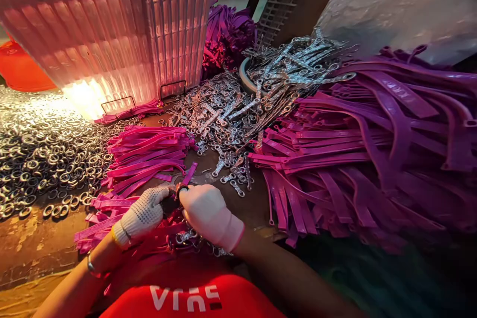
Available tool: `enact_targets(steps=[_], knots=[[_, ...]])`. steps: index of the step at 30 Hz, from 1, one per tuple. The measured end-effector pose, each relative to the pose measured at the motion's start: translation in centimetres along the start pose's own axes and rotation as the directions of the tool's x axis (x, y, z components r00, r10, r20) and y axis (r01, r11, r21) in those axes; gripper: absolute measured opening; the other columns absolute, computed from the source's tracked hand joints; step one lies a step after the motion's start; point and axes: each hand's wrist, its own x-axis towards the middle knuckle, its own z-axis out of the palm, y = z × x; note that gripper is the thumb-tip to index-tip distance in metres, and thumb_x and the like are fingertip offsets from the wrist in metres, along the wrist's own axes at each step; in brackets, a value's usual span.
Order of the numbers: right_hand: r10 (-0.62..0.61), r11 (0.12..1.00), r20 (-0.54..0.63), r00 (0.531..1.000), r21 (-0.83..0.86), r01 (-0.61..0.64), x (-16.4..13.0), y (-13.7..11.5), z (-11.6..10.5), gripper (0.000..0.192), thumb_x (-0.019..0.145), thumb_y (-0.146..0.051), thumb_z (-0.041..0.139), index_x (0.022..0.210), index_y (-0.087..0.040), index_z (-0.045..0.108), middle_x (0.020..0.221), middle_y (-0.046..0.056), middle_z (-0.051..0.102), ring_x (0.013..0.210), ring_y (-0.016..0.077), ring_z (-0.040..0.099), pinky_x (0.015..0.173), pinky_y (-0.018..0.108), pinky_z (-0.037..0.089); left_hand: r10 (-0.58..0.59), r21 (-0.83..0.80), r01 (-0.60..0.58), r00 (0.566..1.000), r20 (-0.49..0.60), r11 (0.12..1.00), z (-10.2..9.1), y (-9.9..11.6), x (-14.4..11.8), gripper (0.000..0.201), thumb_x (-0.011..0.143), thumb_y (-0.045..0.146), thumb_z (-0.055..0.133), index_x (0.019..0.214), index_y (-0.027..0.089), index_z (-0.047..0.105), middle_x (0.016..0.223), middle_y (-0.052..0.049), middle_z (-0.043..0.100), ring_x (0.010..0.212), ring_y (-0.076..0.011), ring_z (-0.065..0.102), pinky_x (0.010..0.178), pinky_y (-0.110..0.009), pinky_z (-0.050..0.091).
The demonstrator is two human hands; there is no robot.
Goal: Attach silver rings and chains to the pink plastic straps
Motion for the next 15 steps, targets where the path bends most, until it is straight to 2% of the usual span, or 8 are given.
enact_targets(steps=[3,5,6,8,9,11,13,15], knots=[[-0.018,0.996,-0.008,1.000,0.087,0.019,0.4,0.6,0.0,0.015,0.084,-0.016,0.054,0.090,-0.017,0.068,0.083,0.010,0.075,0.074,0.0200,0.068,0.059,0.031,0.031,0.023,0.362,-0.033,0.999,0.029,0.932,0.0,-0.3,-0.1,0.031,0.074,0.008,0.050,0.096,0.016,0.071,0.099,-0.010,0.073,0.091,-0.0237,0.066,0.092,-0.039,0.052],[0.020,0.985,-0.044,0.999,0.172,-0.012,0.7,1.1,0.2,0.012,0.083,-0.018,0.056,0.085,-0.019,0.067,0.079,0.007,0.075,0.071,0.0184,0.065,0.059,0.030,0.030,0.029,0.497,-0.023,1.000,-0.003,0.867,0.0,-0.5,0.2,0.031,0.071,0.008,0.050,0.095,0.016,0.069,0.099,-0.011,0.073,0.089,-0.0236,0.066,0.091,-0.040,0.052],[0.053,0.975,-0.067,0.996,0.217,-0.038,0.9,1.3,0.4,0.012,0.083,-0.018,0.055,0.083,-0.019,0.067,0.077,0.006,0.074,0.069,0.0176,0.064,0.059,0.029,0.031,0.041,0.482,-0.028,0.999,-0.016,0.876,0.0,-0.6,0.3,0.027,0.073,0.010,0.051,0.092,0.016,0.069,0.097,-0.011,0.073,0.086,-0.0222,0.065,0.088,-0.038,0.052],[0.098,0.944,-0.124,0.987,0.326,-0.052,0.9,1.7,1.0,0.017,0.085,-0.016,0.051,0.087,-0.019,0.067,0.078,0.005,0.074,0.068,0.0168,0.062,0.060,0.027,0.034,0.015,0.281,-0.008,1.000,-0.021,0.960,0.0,-0.6,0.5,0.015,0.081,0.019,0.052,0.087,0.016,0.066,0.080,-0.007,0.069,0.069,-0.0166,0.061,0.072,-0.030,0.053],[0.093,0.923,-0.158,0.983,0.383,-0.026,0.8,1.9,1.2,0.021,0.086,-0.014,0.048,0.092,-0.019,0.067,0.081,0.005,0.074,0.070,0.0167,0.062,0.062,0.027,0.036,-0.039,0.127,0.042,0.999,-0.025,0.991,0.1,-0.6,0.6,0.016,0.087,0.026,0.051,0.084,0.016,0.063,0.067,-0.003,0.063,0.057,-0.0134,0.055,0.060,-0.026,0.049],[0.037,0.886,-0.211,0.977,0.459,0.066,0.5,2.3,1.6,0.029,0.086,-0.011,0.045,0.104,-0.020,0.066,0.089,0.005,0.075,0.077,0.0175,0.063,0.066,0.026,0.040,-0.166,-0.135,0.160,0.986,-0.034,0.978,0.4,-0.5,0.4,0.029,0.092,0.041,0.049,0.081,0.016,0.060,0.050,0.004,0.047,0.042,-0.0091,0.039,0.045,-0.021,0.036],[-0.038,0.884,-0.186,0.982,0.451,0.120,0.2,2.6,1.7,0.034,0.082,-0.010,0.048,0.109,-0.020,0.065,0.094,0.005,0.075,0.082,0.0191,0.064,0.070,0.026,0.041,-0.172,-0.215,0.151,0.982,-0.083,0.965,0.8,-0.4,0.0,0.029,0.091,0.041,0.053,0.083,0.015,0.062,0.053,0.004,0.049,0.045,-0.0091,0.042,0.046,-0.020,0.036],[-0.049,0.928,-0.069,0.996,0.365,0.071,0.1,2.7,1.5,0.032,0.078,-0.010,0.050,0.105,-0.018,0.066,0.092,0.007,0.075,0.081,0.0203,0.065,0.069,0.028,0.040,-0.059,-0.122,0.039,0.985,-0.162,0.992,1.1,-0.5,-0.5,0.021,0.089,0.033,0.057,0.084,0.014,0.065,0.069,-0.002,0.063,0.062,-0.0126,0.055,0.060,-0.022,0.044]])
